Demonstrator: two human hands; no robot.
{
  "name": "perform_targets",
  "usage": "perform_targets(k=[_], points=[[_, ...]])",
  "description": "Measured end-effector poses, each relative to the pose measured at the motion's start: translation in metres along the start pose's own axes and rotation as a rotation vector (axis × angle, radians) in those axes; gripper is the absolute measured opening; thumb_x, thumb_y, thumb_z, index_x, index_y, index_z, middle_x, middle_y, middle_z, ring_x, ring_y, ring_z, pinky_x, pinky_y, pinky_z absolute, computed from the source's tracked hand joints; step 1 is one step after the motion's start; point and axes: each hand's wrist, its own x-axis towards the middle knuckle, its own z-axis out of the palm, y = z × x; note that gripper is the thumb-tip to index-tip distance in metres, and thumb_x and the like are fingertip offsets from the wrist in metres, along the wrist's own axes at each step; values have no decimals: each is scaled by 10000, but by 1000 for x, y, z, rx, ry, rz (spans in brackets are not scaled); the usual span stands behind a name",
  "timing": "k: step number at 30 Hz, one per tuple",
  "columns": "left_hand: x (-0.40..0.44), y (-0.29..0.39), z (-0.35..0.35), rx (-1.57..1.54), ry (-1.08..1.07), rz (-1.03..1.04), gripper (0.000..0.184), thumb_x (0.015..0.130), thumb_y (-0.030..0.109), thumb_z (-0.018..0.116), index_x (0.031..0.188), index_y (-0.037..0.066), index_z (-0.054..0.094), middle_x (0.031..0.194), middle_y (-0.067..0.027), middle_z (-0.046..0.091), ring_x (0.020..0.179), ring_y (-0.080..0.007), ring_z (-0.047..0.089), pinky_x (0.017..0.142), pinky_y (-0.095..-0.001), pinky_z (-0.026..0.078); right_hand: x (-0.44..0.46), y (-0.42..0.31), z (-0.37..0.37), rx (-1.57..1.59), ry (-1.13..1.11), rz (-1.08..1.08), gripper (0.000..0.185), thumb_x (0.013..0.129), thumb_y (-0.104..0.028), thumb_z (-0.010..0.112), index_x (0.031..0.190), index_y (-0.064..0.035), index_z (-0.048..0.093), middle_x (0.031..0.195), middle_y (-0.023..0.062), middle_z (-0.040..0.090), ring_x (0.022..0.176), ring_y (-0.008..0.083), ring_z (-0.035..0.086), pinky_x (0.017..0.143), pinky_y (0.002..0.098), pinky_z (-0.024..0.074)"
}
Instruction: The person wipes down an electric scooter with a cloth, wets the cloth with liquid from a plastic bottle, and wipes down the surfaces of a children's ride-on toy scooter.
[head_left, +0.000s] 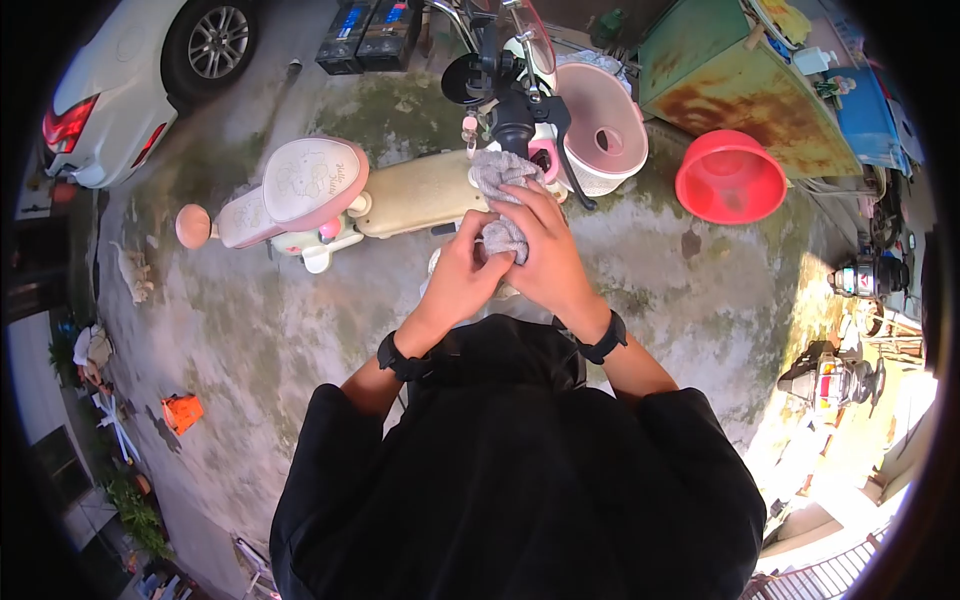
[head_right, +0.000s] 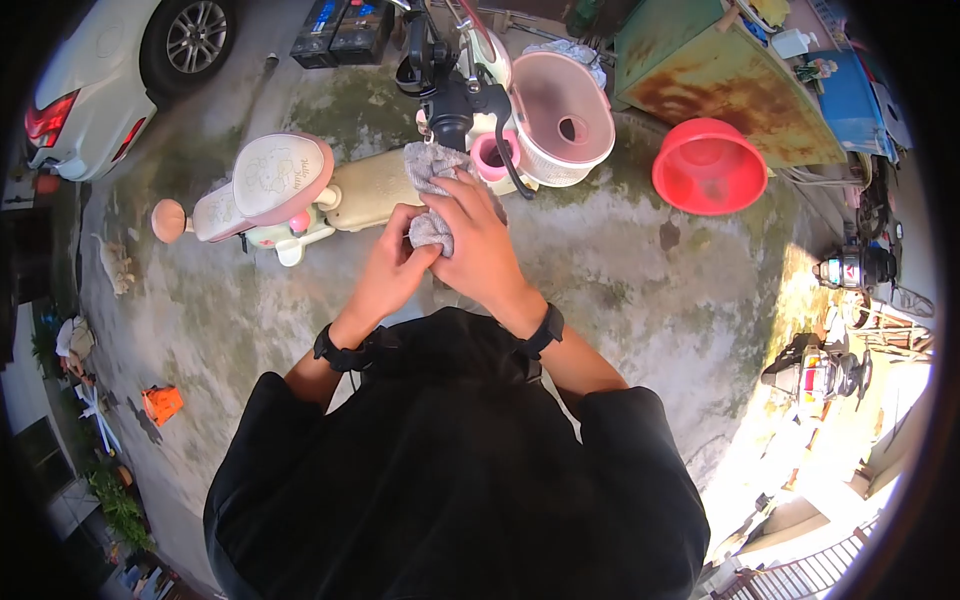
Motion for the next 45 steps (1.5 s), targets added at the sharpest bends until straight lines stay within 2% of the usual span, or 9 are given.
perform_targets(k=[6, 10, 14, 20, 25, 28, 34, 39, 45], points=[[10, 29, -55, -13, -504, 61, 390, 879, 186, 743, 1123, 12, 492, 821, -92, 628, 709, -137, 604, 636, -315, 491, -3, -37, -13, 24, -42, 100, 518, 642, -115, 835, 1127, -42, 671, 1238, 107, 638, 1239, 356, 571, 1019, 456, 499], [48, 47, -108, 40, -621, 216, 544, 806, 183, 774, 1230, 6, 482, 1008, -178, 650, 877, -307, 673, 790, -397, 532, 38, -66, 16, -52, 170, 88, 595, 621, -82, 856, 1186, -50, 673, 1313, 132, 597, 1261, 400, 540, 1063, 495, 455], [96, 50, -161, 27, -561, 385, 647, 795, 162, 747, 1343, 4, 443, 1210, -212, 591, 1075, -332, 634, 904, -412, 511, 100, -78, 60, -272, 331, 47, 599, 645, -173, 888, 1187, -35, 673, 1342, 201, 572, 1260, 412, 548, 1100, 564, 374], [165, 16, -201, 96, -467, 363, 656, 798, 64, 689, 1395, -19, 431, 1279, -180, 557, 1181, -306, 583, 995, -359, 473, 153, -43, 119, -122, 241, 175, 737, 701, -35, 753, 1407, -65, 544, 1521, 216, 376, 1399, 484, 340, 1151, 542, 308], [211, -61, -211, 63, -295, 190, 639, 841, 25, 638, 1445, 5, 430, 1256, -205, 576, 1141, -351, 600, 939, -401, 502, 178, 30, 192, -52, 159, 305, 752, 715, 34, 682, 1439, -44, 491, 1496, 201, 407, 1407, 452, 354, 1160, 529, 319], [273, -89, -203, 173, -102, 335, 631, 848, 25, 635, 1449, 30, 446, 1267, -218, 573, 1119, -380, 607, 932, -406, 510, 224, 90, 219, -220, 147, 226, 716, 736, 0, 664, 1429, -13, 483, 1497, 197, 421, 1410, 421, 367, 1179, 520, 294], [351, -99, -154, 530, -114, 394, 507, 812, 86, 686, 1308, 65, 582, 1189, -167, 582, 1038, -386, 626, 850, -448, 534, 238, 168, 199, -530, 102, 323, 671, 763, -88, 632, 1403, 18, 458, 1436, 201, 477, 1382, 421, 398, 1207, 527, 218], [366, -86, -134, 517, -228, 507, 474, 777, 81, 708, 1244, 128, 644, 1127, -102, 598, 963, -353, 641, 812, -436, 541, 227, 169, 195, -479, 285, 501, 662, 787, -44, 605, 1418, 45, 424, 1471, 241, 438, 1399, 450, 372, 1178, 503, 302], [334, -94, -154, 573, -361, 403, 457, 782, 74, 699, 1230, 120, 622, 1103, -115, 588, 970, -370, 641, 814, -451, 540, 203, 131, 213, -574, 205, 607, 666, 752, -56, 648, 1382, 64, 468, 1464, 244, 455, 1411, 448, 370, 1137, 473, 382]])
